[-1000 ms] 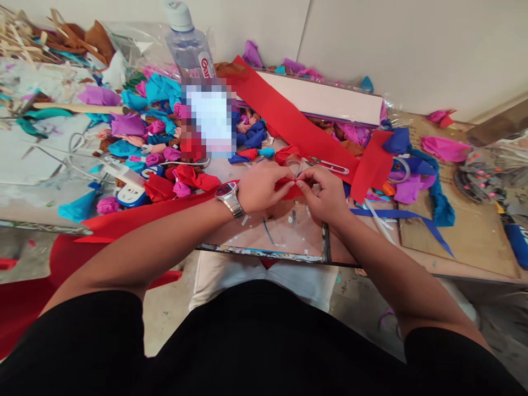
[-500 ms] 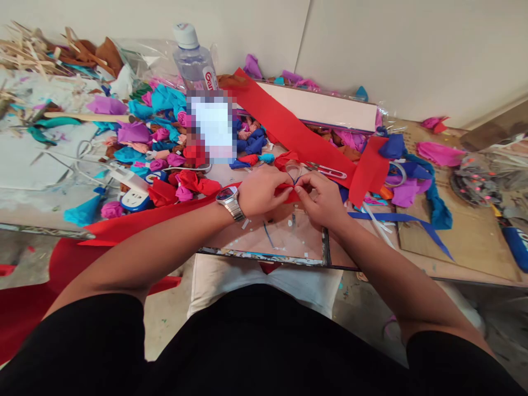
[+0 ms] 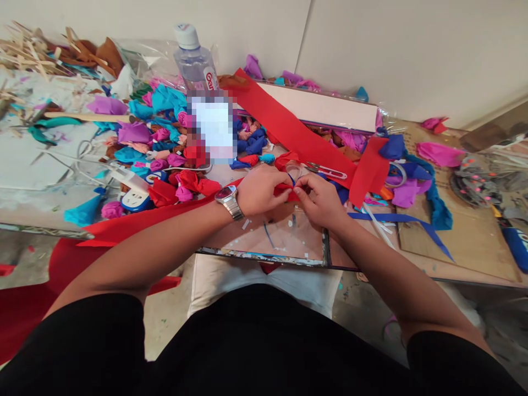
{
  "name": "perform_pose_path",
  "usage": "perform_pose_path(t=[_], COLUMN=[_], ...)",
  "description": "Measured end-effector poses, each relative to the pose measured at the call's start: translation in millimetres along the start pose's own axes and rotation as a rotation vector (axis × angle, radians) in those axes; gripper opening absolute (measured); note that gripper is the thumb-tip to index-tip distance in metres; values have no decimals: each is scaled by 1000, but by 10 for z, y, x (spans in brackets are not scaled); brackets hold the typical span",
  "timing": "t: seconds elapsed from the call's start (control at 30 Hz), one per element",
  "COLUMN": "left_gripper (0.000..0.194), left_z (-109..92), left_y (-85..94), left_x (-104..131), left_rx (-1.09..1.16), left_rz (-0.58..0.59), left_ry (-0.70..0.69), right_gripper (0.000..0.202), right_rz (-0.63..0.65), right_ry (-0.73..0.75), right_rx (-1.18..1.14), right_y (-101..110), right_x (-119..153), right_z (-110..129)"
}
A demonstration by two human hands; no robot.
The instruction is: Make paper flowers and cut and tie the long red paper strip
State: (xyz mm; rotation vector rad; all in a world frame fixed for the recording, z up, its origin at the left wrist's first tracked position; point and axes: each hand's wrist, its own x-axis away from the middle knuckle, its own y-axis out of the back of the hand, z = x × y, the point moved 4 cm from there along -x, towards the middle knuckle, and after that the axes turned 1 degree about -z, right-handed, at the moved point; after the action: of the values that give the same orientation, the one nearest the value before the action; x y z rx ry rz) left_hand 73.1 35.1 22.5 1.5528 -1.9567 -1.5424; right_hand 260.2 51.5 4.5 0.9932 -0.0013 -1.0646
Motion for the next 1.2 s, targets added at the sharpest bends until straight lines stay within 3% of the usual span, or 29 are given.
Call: perform_pose_path(t=[0.5, 0.9, 1.2], left_gripper=[22, 26, 26], left_z=[29, 50, 75], left_y=[87, 110, 113], left_x=[-29, -35, -52], left_rx=[218, 285, 367], left_rz=[60, 68, 107], left_ry=[126, 92, 72], right_gripper=[5, 4, 16], right_rz=[-54, -120, -98], right_ry=[5, -33, -25], right_rx=[-49, -87, -124], right_y=[80, 111, 105], right_x=[-17, -23, -37], right_z=[101, 61, 91])
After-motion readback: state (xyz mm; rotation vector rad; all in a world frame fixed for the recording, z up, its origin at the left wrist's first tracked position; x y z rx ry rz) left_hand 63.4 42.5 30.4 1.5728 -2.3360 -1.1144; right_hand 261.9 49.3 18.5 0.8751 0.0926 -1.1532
